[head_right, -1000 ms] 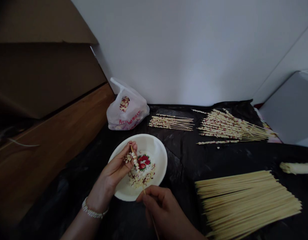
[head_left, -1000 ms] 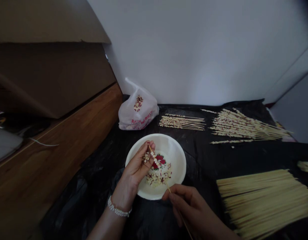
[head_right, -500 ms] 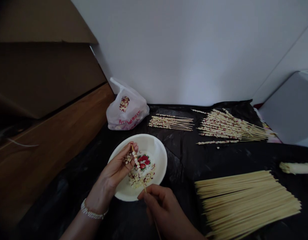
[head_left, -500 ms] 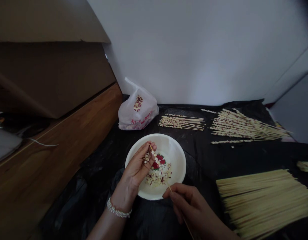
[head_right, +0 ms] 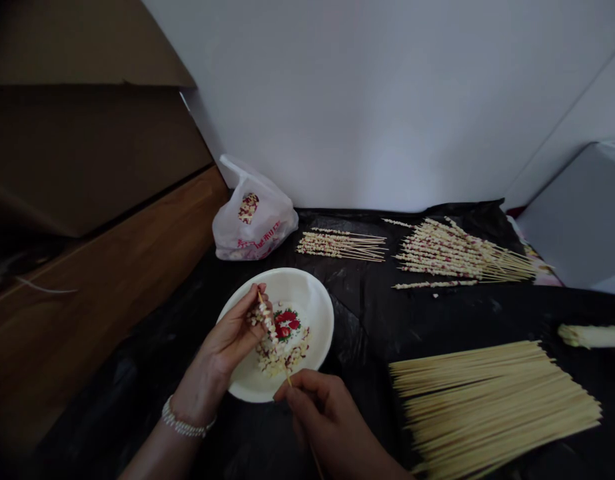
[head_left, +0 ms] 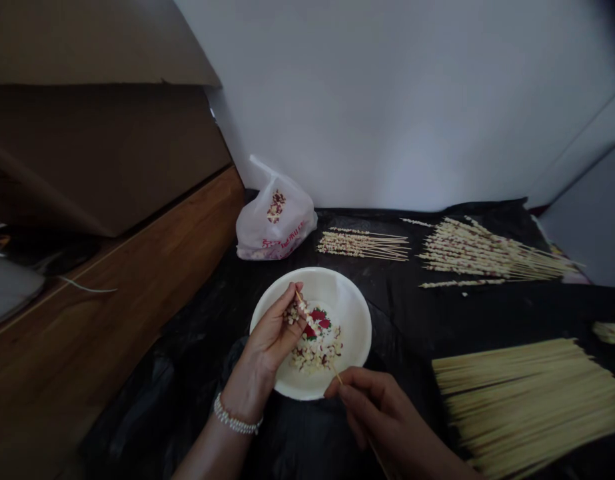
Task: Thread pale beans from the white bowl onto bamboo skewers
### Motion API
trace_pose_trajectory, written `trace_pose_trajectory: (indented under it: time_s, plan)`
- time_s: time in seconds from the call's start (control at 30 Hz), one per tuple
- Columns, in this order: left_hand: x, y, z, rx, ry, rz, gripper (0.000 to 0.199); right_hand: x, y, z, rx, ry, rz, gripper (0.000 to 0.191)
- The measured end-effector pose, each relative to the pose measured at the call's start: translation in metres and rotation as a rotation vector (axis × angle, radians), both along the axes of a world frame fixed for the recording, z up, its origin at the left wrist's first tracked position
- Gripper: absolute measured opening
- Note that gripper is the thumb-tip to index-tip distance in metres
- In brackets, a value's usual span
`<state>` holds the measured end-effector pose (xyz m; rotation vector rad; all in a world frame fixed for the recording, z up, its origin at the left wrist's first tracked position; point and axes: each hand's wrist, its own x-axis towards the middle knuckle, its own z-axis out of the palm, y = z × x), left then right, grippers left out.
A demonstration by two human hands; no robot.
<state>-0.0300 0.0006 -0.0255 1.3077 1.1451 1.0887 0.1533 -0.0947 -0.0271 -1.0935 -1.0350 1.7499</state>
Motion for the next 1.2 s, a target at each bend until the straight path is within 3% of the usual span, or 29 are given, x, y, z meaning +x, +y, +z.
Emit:
trace_pose_trajectory:
  time_s: [0.13, 0.2, 0.4, 0.67, 0.8, 1.0, 1.2]
  plan:
    - [0.003, 0.013, -0.002, -0.156, -0.155, 0.071, 0.059, -0.001, 0.000, 0.002, 0.009, -0.011, -0.011, 0.027]
    - [0.009, 0.019, 0.005, -0.355, -0.325, 0.161, 0.043, -0.001, 0.000, 0.003, 0.010, -0.023, -0.010, 0.028]
    - [0.026, 0.023, 0.030, -0.559, -0.648, 0.261, 0.010, 0.000, 0.001, 0.006, 0.056, -0.079, -0.006, 0.028]
    - [0.026, 0.020, 0.033, -0.590, -0.639, 0.239, 0.008, -0.001, 0.000, 0.008, 0.061, -0.101, 0.005, 0.034]
    - [0.029, 0.015, 0.030, -0.587, -0.605, 0.170, 0.012, 0.003, 0.003, 0.006, 0.086, -0.126, -0.009, 0.034]
    - [0.030, 0.017, 0.033, -0.707, -0.821, 0.103, 0.017, 0.008, 0.008, 0.006, 0.072, -0.120, -0.061, 0.032]
    - [0.028, 0.021, 0.034, -0.722, -0.860, 0.137, 0.021, 0.006, 0.006, 0.007, 0.045, -0.072, -0.070, 0.030]
